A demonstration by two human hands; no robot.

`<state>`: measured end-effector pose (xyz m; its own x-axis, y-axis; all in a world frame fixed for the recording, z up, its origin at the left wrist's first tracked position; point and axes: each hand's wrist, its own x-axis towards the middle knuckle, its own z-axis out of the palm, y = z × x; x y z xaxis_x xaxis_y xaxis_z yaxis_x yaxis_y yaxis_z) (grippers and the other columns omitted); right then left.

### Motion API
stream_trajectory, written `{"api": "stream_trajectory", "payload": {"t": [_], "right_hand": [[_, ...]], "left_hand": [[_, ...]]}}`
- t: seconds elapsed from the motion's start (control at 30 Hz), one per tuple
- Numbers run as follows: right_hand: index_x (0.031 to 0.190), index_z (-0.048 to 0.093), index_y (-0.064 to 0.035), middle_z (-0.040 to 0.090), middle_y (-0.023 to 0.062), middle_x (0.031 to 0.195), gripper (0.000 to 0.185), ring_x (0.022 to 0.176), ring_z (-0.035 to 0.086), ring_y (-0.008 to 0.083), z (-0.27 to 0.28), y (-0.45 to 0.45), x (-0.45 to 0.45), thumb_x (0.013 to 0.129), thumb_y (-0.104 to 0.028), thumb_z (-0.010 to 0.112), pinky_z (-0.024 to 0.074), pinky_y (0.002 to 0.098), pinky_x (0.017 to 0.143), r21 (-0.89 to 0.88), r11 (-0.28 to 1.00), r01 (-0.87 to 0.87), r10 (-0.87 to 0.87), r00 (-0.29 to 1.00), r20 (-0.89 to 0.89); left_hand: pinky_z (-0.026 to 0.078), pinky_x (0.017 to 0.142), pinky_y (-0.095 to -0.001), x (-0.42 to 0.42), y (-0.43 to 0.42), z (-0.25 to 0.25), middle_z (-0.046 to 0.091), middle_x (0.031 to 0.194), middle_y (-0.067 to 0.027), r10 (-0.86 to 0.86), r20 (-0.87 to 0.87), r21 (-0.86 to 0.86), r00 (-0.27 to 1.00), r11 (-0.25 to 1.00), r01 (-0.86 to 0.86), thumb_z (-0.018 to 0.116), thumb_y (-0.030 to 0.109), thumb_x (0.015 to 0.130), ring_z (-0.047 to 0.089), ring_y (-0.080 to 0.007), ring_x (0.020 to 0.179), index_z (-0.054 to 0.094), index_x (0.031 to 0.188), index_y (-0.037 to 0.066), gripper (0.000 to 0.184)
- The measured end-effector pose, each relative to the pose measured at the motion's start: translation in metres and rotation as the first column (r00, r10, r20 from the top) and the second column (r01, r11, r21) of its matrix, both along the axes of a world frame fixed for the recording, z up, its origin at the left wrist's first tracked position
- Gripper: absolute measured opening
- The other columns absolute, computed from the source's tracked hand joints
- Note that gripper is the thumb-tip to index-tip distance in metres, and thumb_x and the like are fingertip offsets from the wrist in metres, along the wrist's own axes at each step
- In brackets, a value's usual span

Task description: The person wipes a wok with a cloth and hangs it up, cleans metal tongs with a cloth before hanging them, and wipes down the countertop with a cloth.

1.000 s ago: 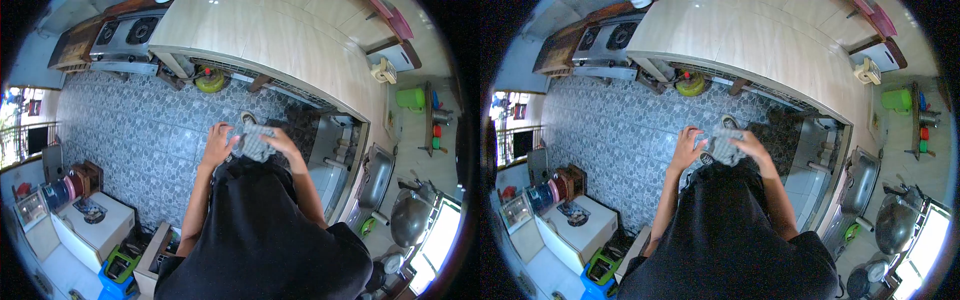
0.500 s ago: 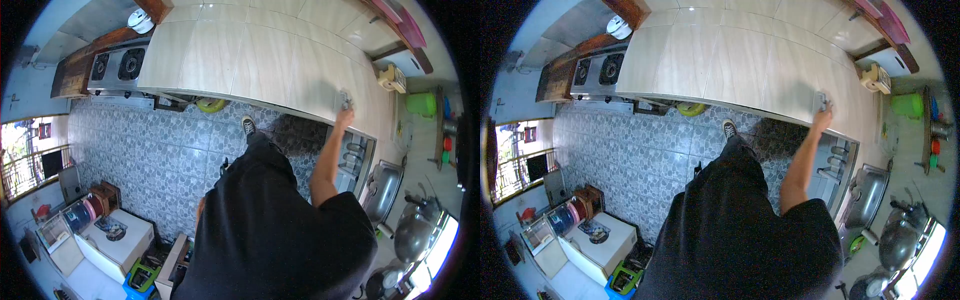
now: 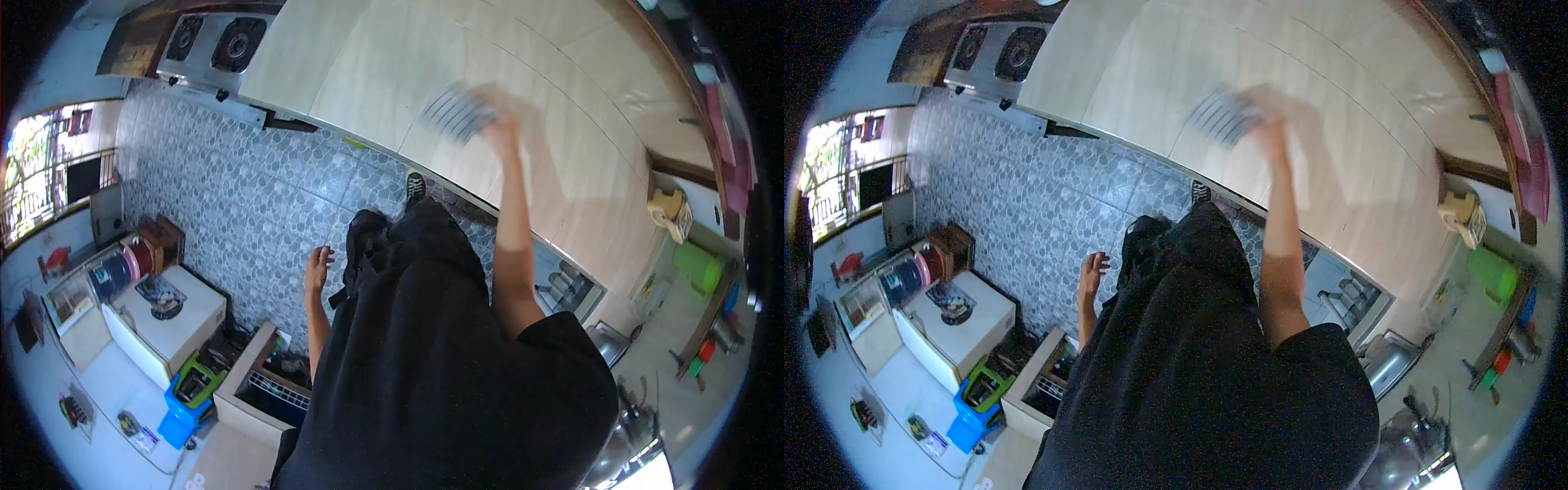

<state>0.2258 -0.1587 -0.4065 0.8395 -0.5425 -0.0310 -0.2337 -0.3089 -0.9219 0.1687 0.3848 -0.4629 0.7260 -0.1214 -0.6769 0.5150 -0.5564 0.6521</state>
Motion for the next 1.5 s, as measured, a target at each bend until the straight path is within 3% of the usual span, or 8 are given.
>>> {"api": "stream_trajectory", "payload": {"t": [0.17,0.43,0.57,0.7,0.83,0.93,1.3,1.5], "right_hand": [[0.108,0.069,-0.0131,0.071,0.0069,0.098,0.034,0.085,0.068,0.0209,-0.082,-0.032,0.036,0.078,-0.001,0.059,0.0535,0.0305,0.072,-0.624,0.471,0.624,-0.683,0.706,0.19],[0.107,0.07,-0.0089,0.071,0.0131,0.098,0.046,0.093,0.065,0.0184,-0.031,0.156,0.047,0.066,0.006,0.054,0.0488,0.031,0.084,0.376,0.508,-0.775,0.842,0.539,-0.027],[0.113,0.065,-0.0025,0.07,0.0066,0.098,0.032,0.092,0.063,0.0153,-0.032,0.011,0.019,0.083,-0.015,0.066,0.0499,0.0314,0.081,0.227,0.964,0.142,-0.119,0.987,-0.111],[0.109,0.064,-0.0046,0.067,0.0112,0.107,0.031,0.094,0.064,0.024,-0.019,-0.044,0.027,0.08,-0.016,0.066,0.0508,0.0364,0.083,-0.64,0.435,0.633,-0.856,0.512,-0.076],[0.108,0.063,-0.0103,0.064,0.0111,0.107,0.039,0.099,0.06,0.027,-0.084,0.14,0.105,0.072,0.001,0.053,0.0463,0.0376,0.089,-0.153,0.987,-0.052,0.043,0.997,-0.063],[0.103,0.064,-0.0028,0.067,0.0162,0.095,0.03,0.088,0.065,0.0277,-0.014,0.274,0.147,0.074,0.0,0.057,0.0501,0.0402,0.078,0.199,0.538,-0.819,0.839,0.543,-0.034],[0.122,0.05,0.0038,0.061,0.0211,0.112,0.043,0.101,0.061,0.0349,-0.019,0.11,0.166,0.082,-0.009,0.06,0.0492,0.0417,0.087,-0.629,0.717,0.302,-0.552,0.797,-0.246],[0.109,0.057,-0.0042,0.064,0.0205,0.089,0.021,0.084,0.063,0.0332,-0.032,0.296,0.25,0.091,-0.014,0.052,0.0486,0.0444,0.077,0.168,0.663,-0.73,0.718,0.556,-0.418]], "left_hand": [[0.049,0.066,-0.0323,-0.067,0.06,-0.066,0.066,0.092,-0.0077,0.18,-0.271,-0.012,0.946,0.982,-0.19,0.049,0.036,0.097,0.063,-0.0175,0.075,0.062,0.102,0.002,0.036],[0.051,0.07,-0.0344,-0.11,0.126,-0.116,0.067,0.094,-0.0081,-0.412,-0.112,0.084,0.904,0.903,0.422,0.05,0.034,0.096,0.064,-0.0199,0.079,0.061,0.107,0.002,0.035],[0.051,0.07,-0.0346,-0.042,0.134,-0.138,0.067,0.096,-0.0084,-0.425,-0.081,0.021,0.902,0.904,0.427,0.05,0.035,0.096,0.064,-0.0201,0.08,0.06,0.109,0.002,0.037],[0.051,0.071,-0.0348,0.065,0.165,-0.222,0.067,0.097,-0.0087,-0.444,0.134,-0.27,0.886,0.844,0.464,0.05,0.036,0.096,0.064,-0.0203,0.082,0.06,0.111,0.002,0.038],[0.05,0.074,-0.0348,0.179,0.073,-0.077,0.067,0.105,-0.0071,-0.047,-0.208,0.009,0.977,0.999,0.05,0.045,0.042,0.098,0.064,-0.0198,0.088,0.058,0.116,0.006,0.043],[0.05,0.065,-0.0321,0.222,0.054,-0.048,0.069,0.095,-0.0094,-0.126,-0.071,0.046,0.99,0.991,0.129,0.047,0.04,0.096,0.066,-0.0185,0.08,0.062,0.107,0.003,0.041],[0.04,0.098,-0.0428,0.412,-0.078,0.018,0.052,0.127,-0.0223,-0.151,0.838,0.132,0.525,0.989,0.073,0.055,0.011,0.091,0.051,-0.0381,0.116,0.051,0.117,-0.004,0.03],[0.04,0.094,-0.0464,0.498,-0.104,-0.033,0.055,0.116,-0.0249,-0.143,0.836,0.201,0.53,0.978,-0.052,0.051,0.014,0.091,0.051,-0.0401,0.11,0.052,0.112,-0.006,0.029]]}}
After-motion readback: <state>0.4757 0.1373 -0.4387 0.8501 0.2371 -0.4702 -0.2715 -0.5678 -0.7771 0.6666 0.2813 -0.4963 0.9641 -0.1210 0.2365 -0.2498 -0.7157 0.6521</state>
